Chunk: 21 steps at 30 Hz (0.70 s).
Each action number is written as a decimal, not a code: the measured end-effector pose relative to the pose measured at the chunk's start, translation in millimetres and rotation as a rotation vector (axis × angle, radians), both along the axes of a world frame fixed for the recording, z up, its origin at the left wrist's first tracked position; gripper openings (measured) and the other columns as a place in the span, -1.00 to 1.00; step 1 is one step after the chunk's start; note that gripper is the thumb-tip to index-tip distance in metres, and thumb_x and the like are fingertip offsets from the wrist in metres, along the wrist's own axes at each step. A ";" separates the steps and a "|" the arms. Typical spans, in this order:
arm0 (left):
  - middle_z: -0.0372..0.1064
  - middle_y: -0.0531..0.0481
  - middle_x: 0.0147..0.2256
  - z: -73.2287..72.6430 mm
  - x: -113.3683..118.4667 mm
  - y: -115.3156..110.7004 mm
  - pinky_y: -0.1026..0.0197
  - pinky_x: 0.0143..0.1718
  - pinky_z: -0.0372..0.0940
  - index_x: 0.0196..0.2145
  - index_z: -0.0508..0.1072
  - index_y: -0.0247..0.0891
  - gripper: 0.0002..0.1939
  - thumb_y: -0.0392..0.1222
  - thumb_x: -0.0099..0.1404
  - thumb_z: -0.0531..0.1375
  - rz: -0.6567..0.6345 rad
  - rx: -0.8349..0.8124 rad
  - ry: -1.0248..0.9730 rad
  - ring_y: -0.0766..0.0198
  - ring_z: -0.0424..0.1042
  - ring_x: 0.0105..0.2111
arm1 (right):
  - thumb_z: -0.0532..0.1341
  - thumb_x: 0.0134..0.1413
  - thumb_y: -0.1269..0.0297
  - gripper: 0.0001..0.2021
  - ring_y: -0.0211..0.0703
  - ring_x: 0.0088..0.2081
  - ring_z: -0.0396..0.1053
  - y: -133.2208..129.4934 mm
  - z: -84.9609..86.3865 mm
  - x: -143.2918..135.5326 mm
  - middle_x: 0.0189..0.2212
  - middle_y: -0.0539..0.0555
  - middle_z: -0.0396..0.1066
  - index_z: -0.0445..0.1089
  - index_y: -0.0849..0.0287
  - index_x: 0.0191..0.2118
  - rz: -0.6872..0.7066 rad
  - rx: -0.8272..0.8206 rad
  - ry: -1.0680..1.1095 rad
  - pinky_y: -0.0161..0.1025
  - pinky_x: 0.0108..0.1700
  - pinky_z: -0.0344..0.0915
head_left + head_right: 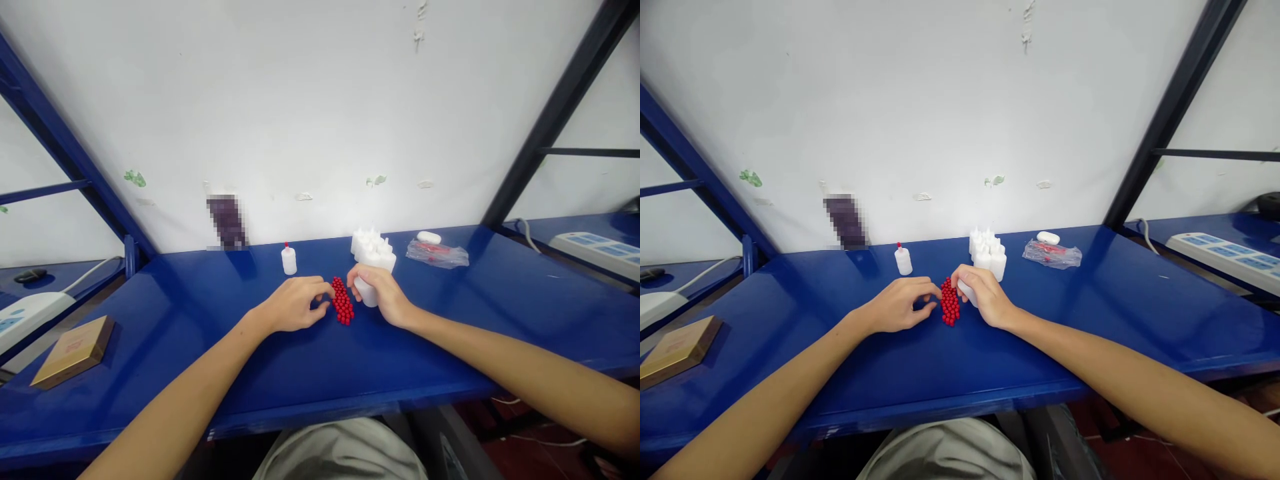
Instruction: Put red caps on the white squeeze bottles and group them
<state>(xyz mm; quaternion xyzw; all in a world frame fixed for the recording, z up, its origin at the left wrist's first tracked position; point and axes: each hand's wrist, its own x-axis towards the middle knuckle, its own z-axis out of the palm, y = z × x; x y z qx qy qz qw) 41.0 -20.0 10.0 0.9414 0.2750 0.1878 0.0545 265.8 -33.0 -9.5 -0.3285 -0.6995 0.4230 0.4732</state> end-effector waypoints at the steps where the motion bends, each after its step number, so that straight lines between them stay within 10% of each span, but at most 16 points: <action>1: 0.37 0.03 -0.34 -1.7 1.5 -2.1 0.29 -0.31 0.23 -0.18 0.46 -0.21 -0.83 -0.28 0.30 0.12 -0.010 -0.005 0.007 0.32 0.36 -0.40 | 0.00 0.29 0.04 -0.63 -0.22 -0.47 0.25 -1.0 1.7 -0.6 -0.51 0.00 0.29 0.36 0.19 -0.37 0.003 0.010 -0.012 -0.26 -0.38 0.18; 21: 0.37 0.05 -0.36 -10.8 1.2 6.5 0.30 -0.37 0.20 -0.21 0.45 -0.22 -0.91 -0.23 0.36 0.14 0.011 -0.115 -0.094 0.35 0.31 -0.43 | -0.03 0.28 -0.10 -0.57 -0.25 -0.56 0.19 -4.3 3.1 0.2 -0.58 -0.05 0.21 0.27 0.17 -0.38 0.033 0.019 -0.122 -0.28 -0.48 0.16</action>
